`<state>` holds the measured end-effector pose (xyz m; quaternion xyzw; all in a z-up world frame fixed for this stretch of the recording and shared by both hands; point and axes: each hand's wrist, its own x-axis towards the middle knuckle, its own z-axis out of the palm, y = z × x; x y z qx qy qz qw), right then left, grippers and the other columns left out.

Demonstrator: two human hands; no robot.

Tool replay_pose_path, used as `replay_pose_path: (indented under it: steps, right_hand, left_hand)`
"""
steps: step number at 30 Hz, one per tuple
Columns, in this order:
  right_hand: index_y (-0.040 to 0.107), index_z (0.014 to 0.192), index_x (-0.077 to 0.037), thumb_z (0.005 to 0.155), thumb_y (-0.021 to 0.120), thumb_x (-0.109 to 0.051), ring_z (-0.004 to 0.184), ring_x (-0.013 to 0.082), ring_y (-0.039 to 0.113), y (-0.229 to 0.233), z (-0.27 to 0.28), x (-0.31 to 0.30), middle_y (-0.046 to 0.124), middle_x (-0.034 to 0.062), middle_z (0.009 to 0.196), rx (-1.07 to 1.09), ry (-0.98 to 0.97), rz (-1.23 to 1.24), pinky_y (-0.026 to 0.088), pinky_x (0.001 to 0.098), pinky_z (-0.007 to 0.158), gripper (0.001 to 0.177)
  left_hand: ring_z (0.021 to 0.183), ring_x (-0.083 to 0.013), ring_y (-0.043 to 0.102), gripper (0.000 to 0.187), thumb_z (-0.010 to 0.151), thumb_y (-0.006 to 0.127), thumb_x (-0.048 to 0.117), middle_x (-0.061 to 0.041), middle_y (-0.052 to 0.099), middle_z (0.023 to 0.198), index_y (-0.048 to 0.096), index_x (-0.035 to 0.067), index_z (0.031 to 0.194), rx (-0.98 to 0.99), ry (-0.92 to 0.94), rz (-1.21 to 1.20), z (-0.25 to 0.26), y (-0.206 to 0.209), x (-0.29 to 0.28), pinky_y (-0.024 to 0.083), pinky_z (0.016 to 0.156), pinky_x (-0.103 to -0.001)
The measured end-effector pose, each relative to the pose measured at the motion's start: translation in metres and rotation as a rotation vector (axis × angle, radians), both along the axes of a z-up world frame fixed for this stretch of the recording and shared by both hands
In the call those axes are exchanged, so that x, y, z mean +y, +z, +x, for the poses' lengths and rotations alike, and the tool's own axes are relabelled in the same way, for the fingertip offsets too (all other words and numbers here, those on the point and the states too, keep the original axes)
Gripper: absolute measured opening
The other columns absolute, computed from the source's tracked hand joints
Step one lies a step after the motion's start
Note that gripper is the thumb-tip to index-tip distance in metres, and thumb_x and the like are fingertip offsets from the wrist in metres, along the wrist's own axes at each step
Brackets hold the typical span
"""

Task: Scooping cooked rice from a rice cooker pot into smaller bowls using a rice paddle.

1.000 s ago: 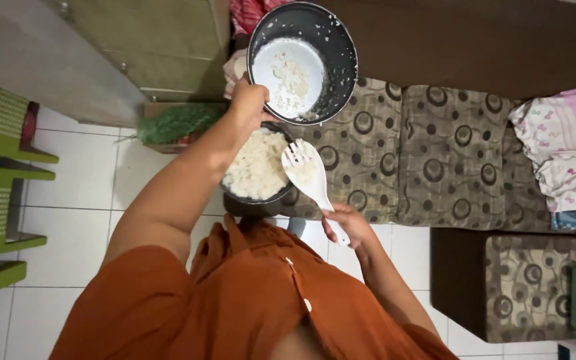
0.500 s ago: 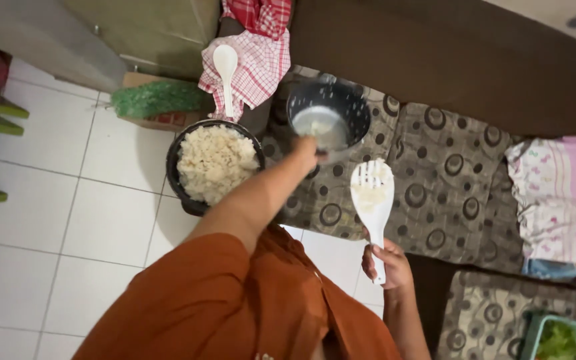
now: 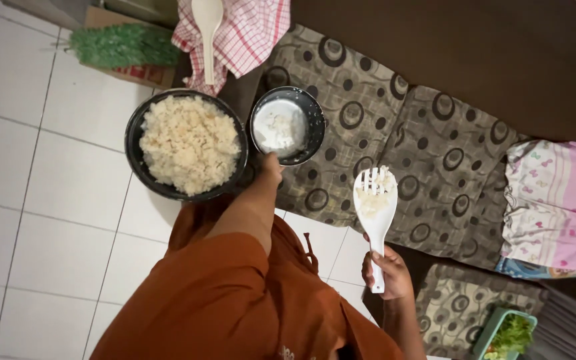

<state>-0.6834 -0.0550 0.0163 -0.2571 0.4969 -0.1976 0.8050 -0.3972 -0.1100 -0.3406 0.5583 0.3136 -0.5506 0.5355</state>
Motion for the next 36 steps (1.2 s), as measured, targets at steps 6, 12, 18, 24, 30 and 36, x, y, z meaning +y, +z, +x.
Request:
replay_pose_path:
  steps: [6, 12, 18, 24, 30, 36]
  right_hand:
    - [0.062, 0.13, 0.0, 0.101, 0.055, -0.028, 0.038, 0.015, 0.051, 0.002, 0.047, -0.015, 0.061, 0.0078, 0.058, 0.059, 0.114, 0.015, 0.041, 0.028, 0.036, 0.04]
    - [0.065, 0.117, 0.0, 0.103, 0.058, -0.025, 0.045, 0.0151, 0.055, -0.017, 0.103, -0.039, 0.063, 0.0072, 0.063, 0.178, 0.358, -0.13, 0.044, 0.0302, 0.042, 0.029]
    - [0.065, 0.115, 0.0, 0.105, 0.059, -0.015, 0.063, 0.0144, 0.062, 0.018, 0.204, -0.032, 0.068, 0.0084, 0.078, 0.45, 0.713, -0.559, 0.05, 0.0287, 0.057, 0.019]
    - [0.052, 0.137, -0.004, 0.09, 0.057, -0.008, 0.08, 0.036, 0.069, 0.007, 0.29, 0.006, 0.071, 0.0223, 0.096, 0.858, 0.936, -1.006, 0.053, 0.0464, 0.064, 0.047]
    - [0.049, 0.117, 0.0, 0.098, 0.052, -0.019, 0.081, 0.0482, 0.067, -0.07, 0.325, 0.05, 0.068, 0.0303, 0.092, 0.943, 0.916, -0.884, 0.054, 0.0538, 0.069, 0.027]
    - [0.046, 0.109, 0.003, 0.1, 0.056, -0.022, 0.057, 0.0409, 0.066, -0.045, 0.382, 0.077, 0.068, 0.0289, 0.079, 0.955, 0.818, -0.809, 0.052, 0.0505, 0.05, 0.028]
  left_hand:
    - [0.132, -0.0309, 0.045, 0.069, 0.09, 0.057, 0.034, -0.01, 0.043, 0.154, 0.037, 0.018, 0.154, 0.011, -0.112, -0.092, -0.013, 0.025, 0.068, 0.041, 0.099, -0.046]
    - [0.095, -0.0242, 0.071, 0.052, 0.094, 0.064, 0.011, -0.018, 0.071, 0.116, 0.059, 0.009, 0.146, -0.566, -1.02, -0.652, 0.053, 0.208, 0.14, 0.056, 0.084, -0.037]
    - [0.106, -0.0358, 0.069, 0.023, 0.101, 0.061, 0.013, -0.019, 0.071, 0.116, 0.069, 0.001, 0.119, -1.536, -0.752, -0.486, 0.226, 0.336, 0.203, 0.056, 0.092, -0.041]
    - [0.085, -0.033, 0.07, 0.057, 0.096, 0.066, 0.02, -0.021, 0.074, 0.096, 0.047, -0.002, 0.145, -1.283, -0.948, 0.063, 0.322, 0.295, 0.235, 0.055, 0.077, -0.043]
    - [0.073, -0.0211, 0.072, 0.065, 0.096, 0.057, 0.018, -0.012, 0.077, 0.092, 0.042, 0.021, 0.158, -0.694, -0.867, -0.496, 0.336, 0.232, 0.237, 0.061, 0.071, -0.037]
    - [0.074, -0.0255, 0.069, 0.052, 0.1, 0.074, 0.021, -0.01, 0.075, 0.081, 0.049, 0.015, 0.145, -1.495, -1.038, -0.162, 0.366, 0.215, 0.237, 0.055, 0.066, -0.04]
